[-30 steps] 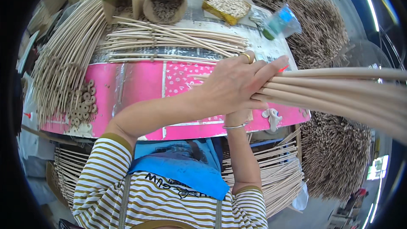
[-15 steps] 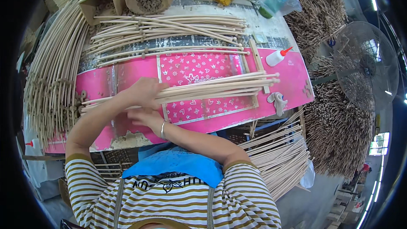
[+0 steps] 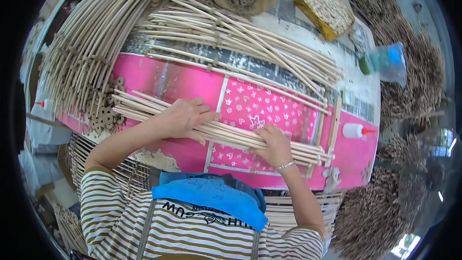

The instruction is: Assembling bamboo poles into a screen structure using small wooden rings and adhesive.

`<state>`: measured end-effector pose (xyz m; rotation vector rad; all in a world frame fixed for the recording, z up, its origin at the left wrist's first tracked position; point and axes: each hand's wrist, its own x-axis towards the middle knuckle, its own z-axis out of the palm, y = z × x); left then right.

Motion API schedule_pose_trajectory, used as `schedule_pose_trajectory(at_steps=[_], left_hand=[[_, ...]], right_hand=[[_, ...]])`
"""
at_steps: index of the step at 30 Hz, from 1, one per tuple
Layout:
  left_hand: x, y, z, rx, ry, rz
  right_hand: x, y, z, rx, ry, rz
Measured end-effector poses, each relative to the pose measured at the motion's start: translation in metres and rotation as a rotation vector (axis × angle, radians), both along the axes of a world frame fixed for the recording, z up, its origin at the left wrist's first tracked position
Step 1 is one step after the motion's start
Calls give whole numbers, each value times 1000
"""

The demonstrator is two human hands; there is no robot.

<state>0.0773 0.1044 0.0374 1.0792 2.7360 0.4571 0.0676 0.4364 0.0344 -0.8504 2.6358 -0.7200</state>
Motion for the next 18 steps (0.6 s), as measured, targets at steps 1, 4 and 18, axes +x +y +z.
schedule_pose_trajectory(at_steps=[1, 4, 18], left_hand=[[0, -4, 6, 133, 69, 87], [-11, -26, 26, 890, -267, 563], [-1, -117, 32, 1540, -438, 1099]], right_hand=[[-4, 3, -3, -30, -1, 10], [-10, 11, -10, -78, -78, -82], [-30, 21, 4, -157, -157, -296]])
